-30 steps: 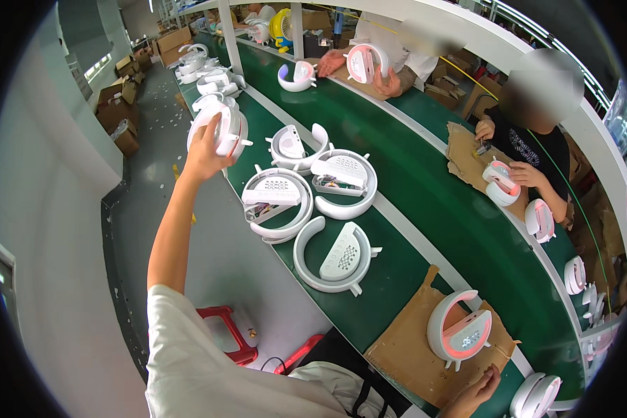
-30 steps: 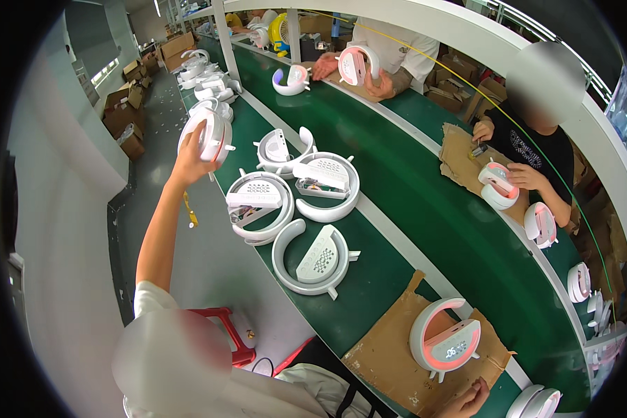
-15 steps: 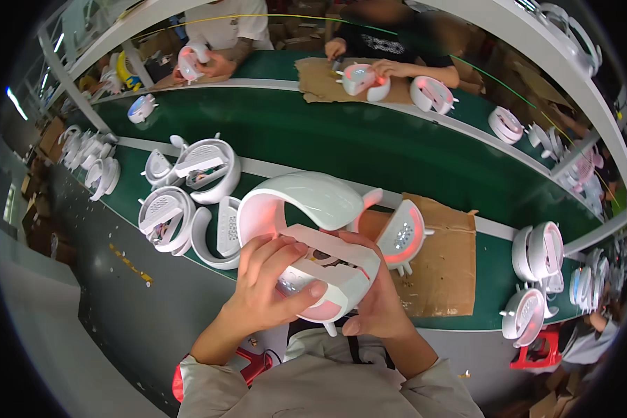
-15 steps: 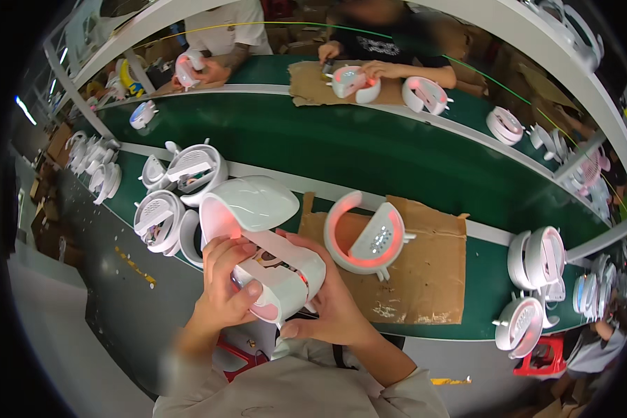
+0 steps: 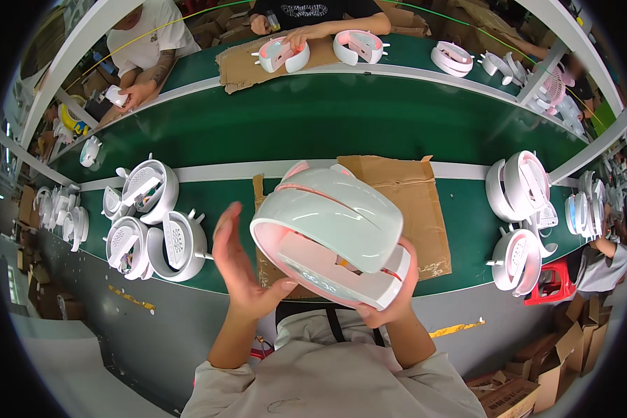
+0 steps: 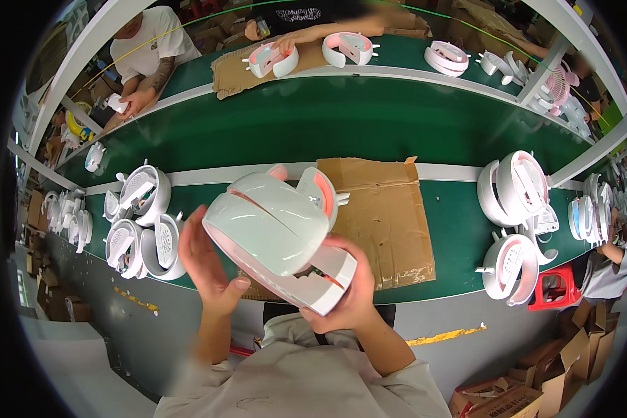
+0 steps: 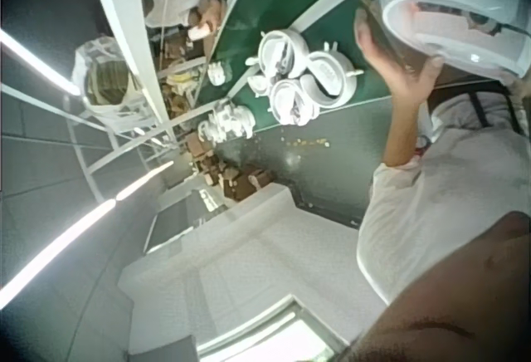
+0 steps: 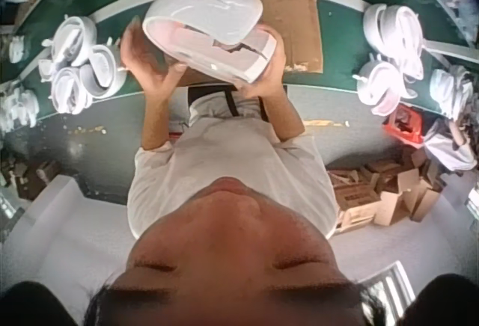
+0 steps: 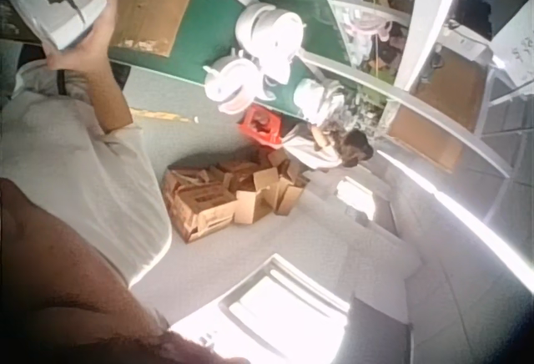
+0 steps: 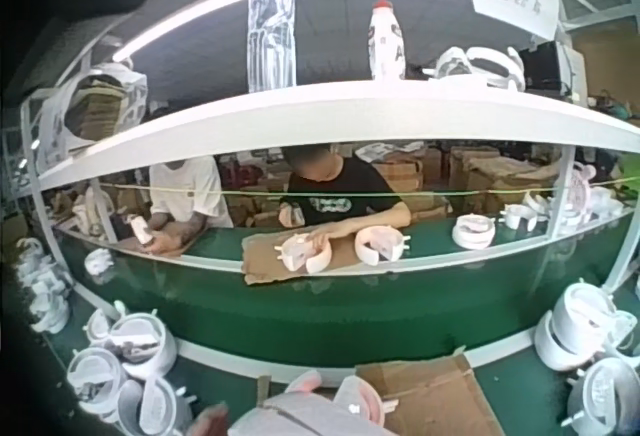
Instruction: Assembling the outer casing and components of G-shaped Bluetooth speakers/lamps on an assembly line.
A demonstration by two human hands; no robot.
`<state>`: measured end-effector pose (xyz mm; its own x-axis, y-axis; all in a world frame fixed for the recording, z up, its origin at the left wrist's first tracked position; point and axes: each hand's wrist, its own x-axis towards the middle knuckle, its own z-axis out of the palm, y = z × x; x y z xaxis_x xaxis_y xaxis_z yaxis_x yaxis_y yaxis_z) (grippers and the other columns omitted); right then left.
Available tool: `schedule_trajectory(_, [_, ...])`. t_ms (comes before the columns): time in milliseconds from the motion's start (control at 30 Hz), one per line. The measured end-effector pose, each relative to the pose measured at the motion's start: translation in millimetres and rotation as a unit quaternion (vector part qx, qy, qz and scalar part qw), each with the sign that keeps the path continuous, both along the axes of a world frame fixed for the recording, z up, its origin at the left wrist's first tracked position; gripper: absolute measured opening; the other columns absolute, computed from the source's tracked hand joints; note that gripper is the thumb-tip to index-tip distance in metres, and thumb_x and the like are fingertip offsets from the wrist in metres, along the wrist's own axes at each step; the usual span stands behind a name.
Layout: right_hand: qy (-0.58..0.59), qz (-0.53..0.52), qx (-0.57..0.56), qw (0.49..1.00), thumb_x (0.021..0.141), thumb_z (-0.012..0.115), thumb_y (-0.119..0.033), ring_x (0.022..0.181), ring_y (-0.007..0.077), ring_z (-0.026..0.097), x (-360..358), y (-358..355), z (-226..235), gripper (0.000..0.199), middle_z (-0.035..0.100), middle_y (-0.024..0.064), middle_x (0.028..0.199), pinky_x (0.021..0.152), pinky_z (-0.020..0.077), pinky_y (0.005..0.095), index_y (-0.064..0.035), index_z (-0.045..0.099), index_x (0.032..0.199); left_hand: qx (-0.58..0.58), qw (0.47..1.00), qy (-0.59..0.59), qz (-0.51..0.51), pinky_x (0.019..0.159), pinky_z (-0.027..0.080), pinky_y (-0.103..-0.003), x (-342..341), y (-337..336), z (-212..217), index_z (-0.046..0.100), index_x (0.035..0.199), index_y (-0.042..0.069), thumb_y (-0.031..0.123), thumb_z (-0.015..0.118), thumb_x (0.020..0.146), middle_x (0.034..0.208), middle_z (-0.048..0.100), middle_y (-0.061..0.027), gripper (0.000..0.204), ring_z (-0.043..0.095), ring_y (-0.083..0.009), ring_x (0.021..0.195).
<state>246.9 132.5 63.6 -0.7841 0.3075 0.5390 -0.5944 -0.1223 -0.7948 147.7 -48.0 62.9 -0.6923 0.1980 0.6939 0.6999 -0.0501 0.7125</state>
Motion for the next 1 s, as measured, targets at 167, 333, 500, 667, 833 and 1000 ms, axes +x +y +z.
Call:
schedule_trajectory(167, [-0.011, -0.031, -0.012, 0.999, 0.052, 0.075, -0.026, 0.109, 0.0241, 0.051, 17, 9, -20, 0.092, 0.046, 0.0156, 0.122, 0.092, 0.0402, 0.037, 0.0021, 0.031, 0.128, 0.05, 0.917, -0.302, -0.254, 0.101, 0.035, -0.04, 11, 19, 0, 0.022, 0.138, 0.0, 0.021, 0.088, 0.054, 0.133, 0.039, -0.0155, 0.109, 0.038, -0.0263, 0.125])
schedule_trajectory(333, [-0.101, 0.001, -0.126, 0.987, 0.047, 0.082, -0.034, 0.114, 0.0269, 0.048, 30, 16, -32, 0.106, 0.045, 0.0163, 0.123, 0.096, 0.0384, 0.039, 0.0019, 0.028, 0.13, -0.029, 0.957, -0.179, -0.225, 0.098, 0.04, -0.041, 16, 24, 4, 0.016, 0.141, 0.001, 0.016, 0.089, 0.052, 0.133, 0.04, -0.0163, 0.116, 0.045, -0.0267, 0.12])
schedule_trajectory(500, [-0.343, -0.105, -0.331, 0.873, 0.049, 0.086, -0.051, 0.112, 0.0273, 0.052, 6, 13, 16, 0.111, 0.049, 0.0177, 0.121, 0.096, 0.0409, 0.0406, 0.0034, 0.034, 0.129, -0.071, 0.983, -0.081, -0.149, 0.096, 0.041, -0.043, 18, 27, -5, 0.012, 0.142, 0.004, 0.015, 0.086, 0.061, 0.132, 0.04, -0.0202, 0.111, 0.049, -0.0294, 0.117])
schedule_trajectory(667, [-0.124, -0.159, -0.253, 0.946, 0.073, 0.067, -0.058, 0.116, 0.026, 0.051, 2, 2, 3, 0.093, 0.049, 0.0173, 0.125, 0.1, 0.0384, 0.038, 0.0063, 0.034, 0.131, -0.078, 0.991, -0.087, -0.062, 0.093, 0.044, -0.042, 23, 40, -5, 0.011, 0.142, -0.001, 0.016, 0.085, 0.063, 0.128, 0.043, -0.0229, 0.109, 0.05, -0.031, 0.115])
schedule_trajectory(833, [-0.085, -0.172, -0.269, 0.944, 0.095, 0.028, -0.037, 0.101, 0.0221, 0.057, -17, 12, -17, 0.056, 0.059, 0.0161, 0.108, 0.086, 0.0445, 0.0321, 0.0079, 0.049, 0.12, -0.09, 0.986, -0.105, -0.088, 0.091, 0.046, -0.041, 18, 41, -4, 0.014, 0.14, -0.005, 0.025, 0.088, 0.059, 0.128, 0.044, -0.021, 0.113, 0.052, -0.0307, 0.113])
schedule_trajectory(1000, [-0.057, -0.173, -0.26, 0.948, 0.09, 0.032, -0.029, 0.092, 0.0223, 0.06, -19, 22, -24, 0.049, 0.061, 0.0163, 0.102, 0.08, 0.0477, 0.0315, 0.0087, 0.05, 0.116, -0.137, 0.97, -0.138, -0.146, 0.099, 0.04, -0.042, 18, 29, -5, 0.014, 0.14, -0.006, 0.042, 0.084, 0.061, 0.133, 0.04, -0.0194, 0.116, 0.044, -0.0296, 0.123])
